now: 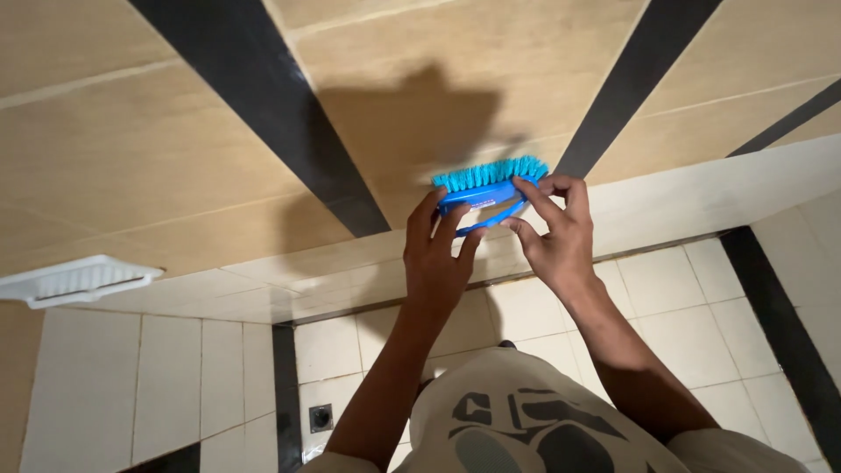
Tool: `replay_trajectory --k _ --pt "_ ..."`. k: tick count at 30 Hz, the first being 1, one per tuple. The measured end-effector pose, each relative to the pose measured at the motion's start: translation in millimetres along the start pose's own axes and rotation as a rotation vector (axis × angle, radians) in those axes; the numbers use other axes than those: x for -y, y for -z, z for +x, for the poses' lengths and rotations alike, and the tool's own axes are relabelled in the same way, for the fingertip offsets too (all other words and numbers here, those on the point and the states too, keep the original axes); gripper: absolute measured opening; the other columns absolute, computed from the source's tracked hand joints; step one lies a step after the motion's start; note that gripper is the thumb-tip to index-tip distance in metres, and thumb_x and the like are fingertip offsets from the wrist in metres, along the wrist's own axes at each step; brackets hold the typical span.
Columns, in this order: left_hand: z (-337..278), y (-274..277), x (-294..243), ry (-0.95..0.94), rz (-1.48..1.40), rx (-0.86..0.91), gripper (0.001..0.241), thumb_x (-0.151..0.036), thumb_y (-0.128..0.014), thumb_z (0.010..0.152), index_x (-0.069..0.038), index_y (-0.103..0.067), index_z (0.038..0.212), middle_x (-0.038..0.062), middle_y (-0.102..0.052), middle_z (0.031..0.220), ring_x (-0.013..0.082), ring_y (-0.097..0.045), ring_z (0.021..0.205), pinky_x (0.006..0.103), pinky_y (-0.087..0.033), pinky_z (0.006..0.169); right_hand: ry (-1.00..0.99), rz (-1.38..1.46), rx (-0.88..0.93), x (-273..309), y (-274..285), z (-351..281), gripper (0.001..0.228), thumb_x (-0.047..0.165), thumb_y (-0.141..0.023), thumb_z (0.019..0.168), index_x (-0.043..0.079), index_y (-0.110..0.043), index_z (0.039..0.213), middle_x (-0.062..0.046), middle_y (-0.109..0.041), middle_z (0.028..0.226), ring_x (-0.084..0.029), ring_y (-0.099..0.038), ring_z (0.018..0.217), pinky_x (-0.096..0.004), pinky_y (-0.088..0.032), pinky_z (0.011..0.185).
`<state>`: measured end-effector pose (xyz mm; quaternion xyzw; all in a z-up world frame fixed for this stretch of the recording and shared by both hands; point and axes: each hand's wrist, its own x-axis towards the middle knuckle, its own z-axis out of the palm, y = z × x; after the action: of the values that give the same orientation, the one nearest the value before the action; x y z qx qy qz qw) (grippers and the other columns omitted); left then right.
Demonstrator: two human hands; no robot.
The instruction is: The person scrubs the tiled walls of a bathroom using a blue scrubbing brush. They focus on cleaning the grout lines and the junction between the wall and the floor, moving the brush back and forth along the seams.
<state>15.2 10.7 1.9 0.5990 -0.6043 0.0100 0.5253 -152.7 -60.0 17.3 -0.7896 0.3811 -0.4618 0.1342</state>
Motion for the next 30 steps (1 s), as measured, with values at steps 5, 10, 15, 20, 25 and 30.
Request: replay_trajectory --k 5,10,15,20,25,30 --pt "0 17 10 -0.022 0.026 -0.007 0.039 -0.019 -0.086 0.087 -0.008 -0.069 0.12 0.015 -0.053 0.147 0.0347 -0.058 0.129 0.0429 -0.056 0.103 0.025 -0.02 -0.01 17 -11 1 0.059 0.011 -0.092 0.075 0.008 -0.072 0.131 -0.014 -0.054 0.118 -0.029 -0.057 0.107 -0.041 -0.053 0.094" --pt "-1 34 21 -0.024 0.025 -0.008 0.04 -0.019 -0.087 0.086 -0.009 -0.068 0.12 0.014 -0.053 0.146 0.0348 -0.058 0.13 0.0428 -0.056 0.104 -0.016 -0.016 0.001 32 -25 -2 0.059 0.009 -0.092 0.075 0.007 -0.072 0.13 -0.014 -0.053 0.118 -0.029 -0.058 0.109 -0.04 -0.054 0.094" --pt "-2 53 32 -0.044 0.008 -0.024 0.042 -0.018 -0.088 0.085 -0.008 -0.067 0.12 0.015 -0.054 0.145 0.0357 -0.06 0.129 0.0429 -0.056 0.105 -0.018 -0.012 0.003 48 -40 -2 0.058 0.008 -0.092 0.074 0.007 -0.073 0.129 -0.014 -0.052 0.118 -0.03 -0.058 0.11 -0.041 -0.054 0.095" --pt "-3 71 43 -0.066 0.003 -0.023 0.043 -0.017 -0.087 0.086 -0.008 -0.065 0.123 0.015 -0.053 0.144 0.0364 -0.06 0.129 0.0428 -0.057 0.105 -0.015 -0.002 -0.008 65 -54 -2 0.059 0.007 -0.092 0.074 0.007 -0.073 0.129 -0.014 -0.052 0.118 -0.029 -0.058 0.11 -0.04 -0.054 0.095" --pt "-4 87 52 -0.067 0.014 -0.023 0.044 -0.017 -0.088 0.086 -0.009 -0.065 0.123 0.015 -0.054 0.143 0.0353 -0.062 0.125 0.0442 -0.057 0.101 -0.015 -0.009 -0.016 79 -66 -4 0.059 0.006 -0.092 0.074 0.007 -0.072 0.129 -0.014 -0.052 0.118 -0.029 -0.058 0.109 -0.04 -0.055 0.094" --pt "-5 106 61 -0.033 0.074 0.007 0.042 -0.021 -0.087 0.084 -0.009 -0.069 0.121 0.014 -0.055 0.142 0.0354 -0.06 0.124 0.0447 -0.054 0.102 -0.018 -0.015 -0.02 93 -82 -7 0.058 0.006 -0.092 0.074 0.007 -0.072 0.128 -0.014 -0.053 0.118 -0.029 -0.058 0.108 -0.04 -0.055 0.094"
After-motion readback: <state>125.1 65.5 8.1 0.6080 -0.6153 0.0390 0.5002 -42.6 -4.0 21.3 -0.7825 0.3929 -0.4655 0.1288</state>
